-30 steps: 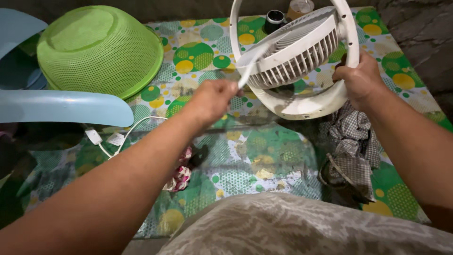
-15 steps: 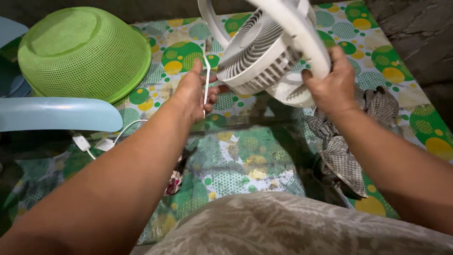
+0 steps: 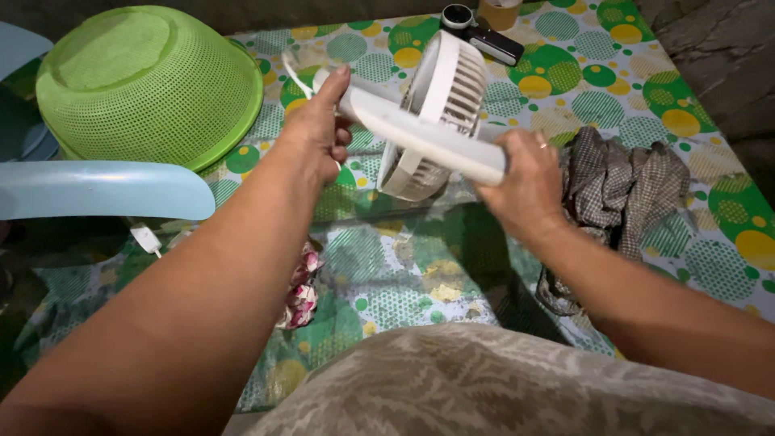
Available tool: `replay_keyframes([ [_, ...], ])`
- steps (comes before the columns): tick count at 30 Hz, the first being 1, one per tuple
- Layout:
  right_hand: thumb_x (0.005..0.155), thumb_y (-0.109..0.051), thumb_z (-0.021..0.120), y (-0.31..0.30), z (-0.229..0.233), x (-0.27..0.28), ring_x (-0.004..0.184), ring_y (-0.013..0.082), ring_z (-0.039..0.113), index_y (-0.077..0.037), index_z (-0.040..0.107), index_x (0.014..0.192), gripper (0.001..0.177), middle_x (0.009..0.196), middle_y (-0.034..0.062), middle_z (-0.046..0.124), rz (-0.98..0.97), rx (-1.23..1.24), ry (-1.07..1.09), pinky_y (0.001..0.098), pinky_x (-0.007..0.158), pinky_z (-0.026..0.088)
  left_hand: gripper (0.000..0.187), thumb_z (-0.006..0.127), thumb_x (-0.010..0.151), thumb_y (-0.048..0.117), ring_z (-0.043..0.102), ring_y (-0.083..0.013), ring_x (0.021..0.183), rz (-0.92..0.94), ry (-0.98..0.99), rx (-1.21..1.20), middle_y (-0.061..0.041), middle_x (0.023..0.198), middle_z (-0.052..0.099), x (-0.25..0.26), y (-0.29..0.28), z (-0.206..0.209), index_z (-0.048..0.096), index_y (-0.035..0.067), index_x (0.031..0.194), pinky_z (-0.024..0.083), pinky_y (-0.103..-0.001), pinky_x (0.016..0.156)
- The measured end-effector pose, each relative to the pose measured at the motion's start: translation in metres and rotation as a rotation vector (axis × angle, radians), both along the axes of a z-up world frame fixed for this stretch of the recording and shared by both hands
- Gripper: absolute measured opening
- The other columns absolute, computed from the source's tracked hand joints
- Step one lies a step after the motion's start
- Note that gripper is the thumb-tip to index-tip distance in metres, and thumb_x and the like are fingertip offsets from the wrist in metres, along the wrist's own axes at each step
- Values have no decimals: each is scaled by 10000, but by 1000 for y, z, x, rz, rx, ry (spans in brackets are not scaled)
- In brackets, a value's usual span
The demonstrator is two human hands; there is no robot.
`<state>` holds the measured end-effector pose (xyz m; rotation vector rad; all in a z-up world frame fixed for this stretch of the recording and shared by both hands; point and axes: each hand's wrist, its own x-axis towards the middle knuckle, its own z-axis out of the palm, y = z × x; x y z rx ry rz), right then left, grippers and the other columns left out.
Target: The person cleans a white portable fan by scrubbing its front grille with a toothbrush. They rotate the fan to access different areas and continue scrubbing the grille and inner blades throughout the clip.
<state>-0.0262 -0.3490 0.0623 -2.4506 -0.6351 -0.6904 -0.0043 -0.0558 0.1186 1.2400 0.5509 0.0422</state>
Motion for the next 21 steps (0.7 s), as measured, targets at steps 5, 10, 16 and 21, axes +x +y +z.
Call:
replay_keyframes([
  [5, 724, -250, 898, 1, -2, -23, 1024, 357, 582, -25, 559, 1115, 564, 1010, 182, 618, 134, -28, -20, 512, 947, 457, 240, 748, 888, 266, 406, -90, 474, 7, 16, -42, -21, 655, 527, -3, 14, -6, 633, 57, 856, 265, -255, 363],
  [10, 768, -261, 805, -21, 7, -23, 1034, 299, 620, -49, 456, 1362, 720, 1090, 166, 609, 396, 134, 459, 440, 933, 519, 265, 730, 911, 279, 359, -86, 469, -37, -21, 0, -10, 648, 481, -19, 12, -10, 602, 64, 824, 240, -252, 359],
  [16, 912, -486, 572, -4, 52, 7, 1087, 298, 642, -172, 333, 1488, 698, 1306, 153, 568, 36, 753, 974, 502, 881, 552, 182, 734, 892, 245, 392, -61, 526, -119, -128, 38, 32, 699, 520, -45, 11, -6, 616, 115, 940, 254, -234, 396],
  [21, 870, -704, 531, 33, 101, 15, 1080, 364, 655, -189, 220, 1503, 873, 1299, 178, 562, -171, 604, 1134, 594, 907, 557, 197, 744, 869, 251, 518, -65, 595, -172, -114, 186, 32, 771, 642, -56, 8, 7, 617, 151, 981, 310, -239, 472],
])
